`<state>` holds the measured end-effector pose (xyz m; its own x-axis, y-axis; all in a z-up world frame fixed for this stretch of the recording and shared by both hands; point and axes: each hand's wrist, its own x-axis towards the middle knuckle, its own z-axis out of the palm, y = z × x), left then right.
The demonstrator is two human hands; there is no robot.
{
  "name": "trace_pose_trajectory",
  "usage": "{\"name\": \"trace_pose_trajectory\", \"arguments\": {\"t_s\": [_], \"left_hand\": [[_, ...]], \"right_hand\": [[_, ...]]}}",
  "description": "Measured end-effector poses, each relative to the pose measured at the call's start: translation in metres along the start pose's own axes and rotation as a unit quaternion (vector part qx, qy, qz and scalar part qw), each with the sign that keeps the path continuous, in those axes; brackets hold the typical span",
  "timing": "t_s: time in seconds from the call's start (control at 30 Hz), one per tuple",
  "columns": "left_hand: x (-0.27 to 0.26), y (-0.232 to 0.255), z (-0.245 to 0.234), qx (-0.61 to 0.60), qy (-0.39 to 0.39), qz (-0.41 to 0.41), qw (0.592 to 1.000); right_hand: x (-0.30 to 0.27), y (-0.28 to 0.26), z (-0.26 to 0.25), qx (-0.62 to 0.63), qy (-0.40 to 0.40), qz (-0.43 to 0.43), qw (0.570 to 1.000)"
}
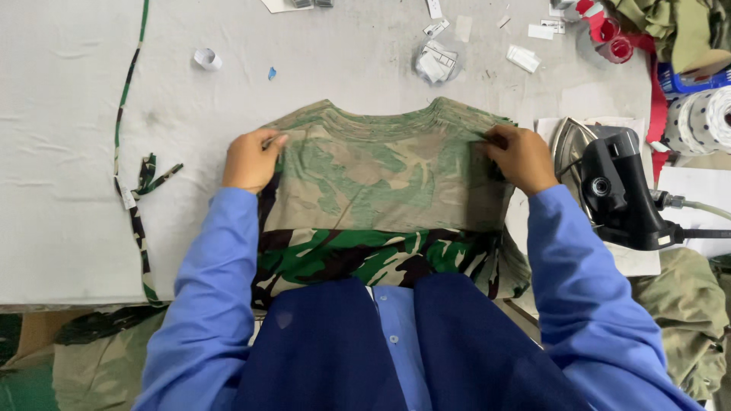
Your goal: The person irons a camouflage-patterned t-shirt on a white table. They repeatedly pick up small white labels, place them on the shirt's chest area, and press them with a steam iron. The person also adjusts the shirt's position and folds the bottom hem during the process.
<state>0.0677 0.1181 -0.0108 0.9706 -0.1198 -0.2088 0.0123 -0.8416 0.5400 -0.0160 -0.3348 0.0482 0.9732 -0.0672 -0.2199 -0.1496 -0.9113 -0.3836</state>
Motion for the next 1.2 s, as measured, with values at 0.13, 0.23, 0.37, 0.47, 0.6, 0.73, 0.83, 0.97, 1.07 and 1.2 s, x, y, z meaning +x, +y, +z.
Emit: {"name": "trace_pose_trajectory", "arguments": {"t_s": [0.13,0.23,0.37,0.47,0.6,0.73,0.83,0.97,1.07,1.2], "left_hand": [[-0.050,0.028,-0.065,-0.081,0.010,-0.012,0.997],[-0.101,0.049,-0.097,-0.089,-0.108,-0.104,0.985],[-0.162,0.042,-0.062,0.000,-0.272,-0.030,0.962],[-0.187,0.028,-0.037,0.072,-0.380,-0.002,0.922],[-0.188,0.036,-0.052,0.090,-0.368,-0.036,0.925],[-0.189,0.057,-0.073,0.123,-0.382,-0.027,0.916],[-0.185,0.067,-0.098,0.171,-0.325,-0.052,0.929],[-0.178,0.073,-0.120,0.096,-0.334,-0.060,0.936],[-0.173,0.064,-0.128,-0.057,-0.329,-0.065,0.940],[-0.136,0.054,-0.120,-0.140,-0.175,-0.056,0.973]], "right_hand": [[-0.041,-0.007,-0.030,0.089,0.031,-0.027,0.995],[-0.079,0.002,-0.040,0.132,-0.163,-0.043,0.977],[-0.131,-0.013,0.000,0.048,-0.269,0.003,0.962],[-0.152,-0.025,0.006,0.025,-0.342,0.027,0.939],[-0.157,-0.003,0.016,0.063,-0.321,0.059,0.943],[-0.156,0.010,0.015,0.108,-0.266,0.055,0.956],[-0.154,-0.010,-0.013,0.194,-0.262,0.076,0.942],[-0.144,-0.001,-0.029,0.243,-0.248,0.042,0.937],[-0.139,0.005,-0.034,0.309,-0.236,0.050,0.920],[-0.109,0.015,-0.044,0.444,-0.106,0.095,0.885]]}}
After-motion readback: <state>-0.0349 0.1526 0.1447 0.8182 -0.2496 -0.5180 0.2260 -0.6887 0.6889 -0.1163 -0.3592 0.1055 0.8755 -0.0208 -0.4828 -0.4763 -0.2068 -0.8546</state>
